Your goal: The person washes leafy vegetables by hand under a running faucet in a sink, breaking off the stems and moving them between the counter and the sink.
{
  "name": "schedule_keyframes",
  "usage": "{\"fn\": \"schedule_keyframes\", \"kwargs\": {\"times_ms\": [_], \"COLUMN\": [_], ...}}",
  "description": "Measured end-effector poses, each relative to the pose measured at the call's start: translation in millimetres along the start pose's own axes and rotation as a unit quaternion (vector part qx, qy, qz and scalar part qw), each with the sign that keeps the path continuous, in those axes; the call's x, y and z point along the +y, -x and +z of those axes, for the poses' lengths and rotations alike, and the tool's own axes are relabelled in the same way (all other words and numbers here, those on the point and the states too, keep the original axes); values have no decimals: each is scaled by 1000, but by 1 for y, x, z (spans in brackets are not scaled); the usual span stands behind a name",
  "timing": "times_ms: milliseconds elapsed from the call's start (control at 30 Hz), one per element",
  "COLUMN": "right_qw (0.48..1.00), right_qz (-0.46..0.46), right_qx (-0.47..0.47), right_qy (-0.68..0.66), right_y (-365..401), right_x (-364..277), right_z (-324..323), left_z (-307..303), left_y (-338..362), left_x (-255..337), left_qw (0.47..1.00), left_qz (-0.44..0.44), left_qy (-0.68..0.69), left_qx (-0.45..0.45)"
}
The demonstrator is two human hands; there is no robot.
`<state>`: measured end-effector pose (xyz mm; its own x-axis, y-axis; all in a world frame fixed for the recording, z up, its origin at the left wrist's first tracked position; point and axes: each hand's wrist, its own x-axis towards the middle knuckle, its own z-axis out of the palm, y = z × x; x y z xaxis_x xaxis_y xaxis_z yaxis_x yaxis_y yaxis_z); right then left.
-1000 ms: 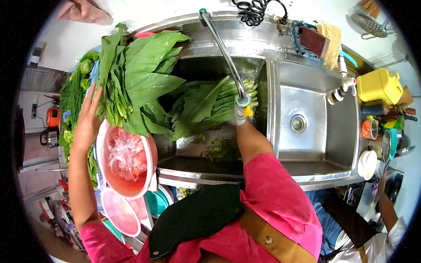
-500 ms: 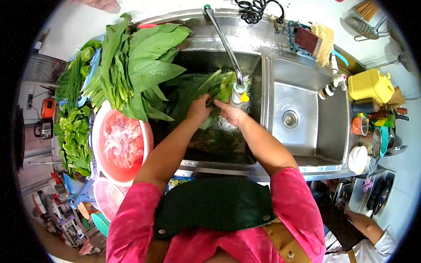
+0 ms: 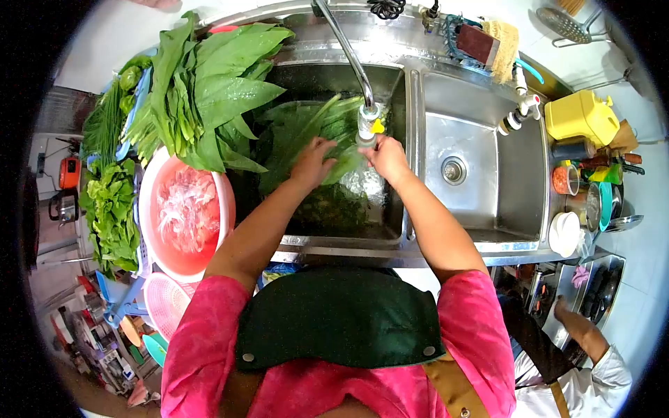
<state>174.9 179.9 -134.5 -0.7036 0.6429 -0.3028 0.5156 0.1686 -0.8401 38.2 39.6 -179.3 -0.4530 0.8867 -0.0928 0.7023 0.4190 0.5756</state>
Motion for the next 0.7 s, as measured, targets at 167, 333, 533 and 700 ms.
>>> {"fn": "schedule_keyframes", "kwargs": {"times_ms": [167, 333, 533, 700], "right_qw": [974, 732, 841, 850], "right_qz": [88, 260, 370, 426], "right_qx": [-52, -263, -139, 123], "right_qy": [-204, -571, -369, -283], "right_y": [3, 38, 21, -39], "right_x": [7, 24, 75, 160], "right_z": [7, 16, 84, 123], "left_z": [9, -5, -65, -149], "left_y": [9, 39, 60, 73], "left_x": [32, 35, 37, 42], "left_qw": [972, 966, 935, 855], "left_qz": [109, 69, 20, 86], "left_qy": [203, 248, 224, 193], "left_qx": [53, -28, 275, 474]}}
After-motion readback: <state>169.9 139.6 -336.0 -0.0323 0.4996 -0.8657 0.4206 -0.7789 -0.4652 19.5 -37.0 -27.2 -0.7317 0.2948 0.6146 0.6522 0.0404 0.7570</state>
